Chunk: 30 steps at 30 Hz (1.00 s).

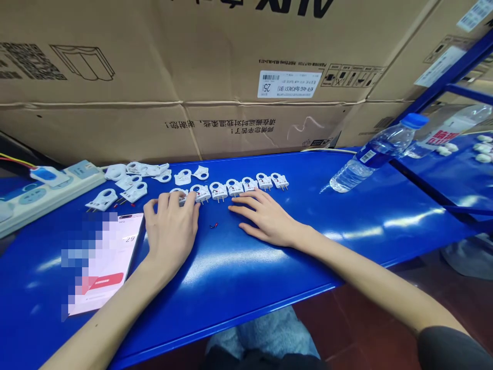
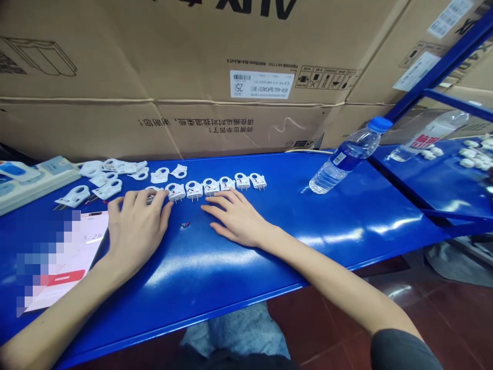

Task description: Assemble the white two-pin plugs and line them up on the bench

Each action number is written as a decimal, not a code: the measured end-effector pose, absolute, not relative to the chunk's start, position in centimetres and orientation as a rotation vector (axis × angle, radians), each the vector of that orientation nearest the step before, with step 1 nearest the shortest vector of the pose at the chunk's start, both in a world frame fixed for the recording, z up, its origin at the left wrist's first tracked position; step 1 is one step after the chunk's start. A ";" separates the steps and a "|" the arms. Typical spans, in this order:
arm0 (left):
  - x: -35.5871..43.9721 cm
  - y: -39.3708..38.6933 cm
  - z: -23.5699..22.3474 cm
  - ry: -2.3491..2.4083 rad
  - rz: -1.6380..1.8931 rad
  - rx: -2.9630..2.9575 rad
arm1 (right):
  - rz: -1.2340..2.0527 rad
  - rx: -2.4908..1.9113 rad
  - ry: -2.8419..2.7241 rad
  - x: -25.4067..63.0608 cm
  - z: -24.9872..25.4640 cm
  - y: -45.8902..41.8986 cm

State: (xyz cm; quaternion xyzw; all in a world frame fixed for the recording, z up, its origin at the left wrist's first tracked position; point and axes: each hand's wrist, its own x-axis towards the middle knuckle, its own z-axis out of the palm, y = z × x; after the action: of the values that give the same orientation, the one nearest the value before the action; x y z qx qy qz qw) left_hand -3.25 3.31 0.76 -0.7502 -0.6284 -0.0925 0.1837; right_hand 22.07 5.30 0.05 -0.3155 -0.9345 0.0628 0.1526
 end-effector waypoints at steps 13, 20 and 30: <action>-3.3 3.5 0.8 -1.755 -0.215 -2.086 | 0.299 -0.638 -2.778 20.9 0.5 3.9; -3.2 3.6 0.7 -1.756 -0.238 -2.092 | 0.333 -0.590 -2.795 20.4 0.2 3.5; -3.1 3.6 0.8 -1.794 -0.316 -2.144 | 0.386 -0.619 -2.787 20.3 0.3 3.4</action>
State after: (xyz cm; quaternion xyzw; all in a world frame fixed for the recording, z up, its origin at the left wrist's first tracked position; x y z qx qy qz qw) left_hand -3.11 3.56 0.79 -0.7517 -0.6292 -0.1109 0.1634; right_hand 20.27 3.37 0.28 -0.2131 -0.9592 0.1327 0.1302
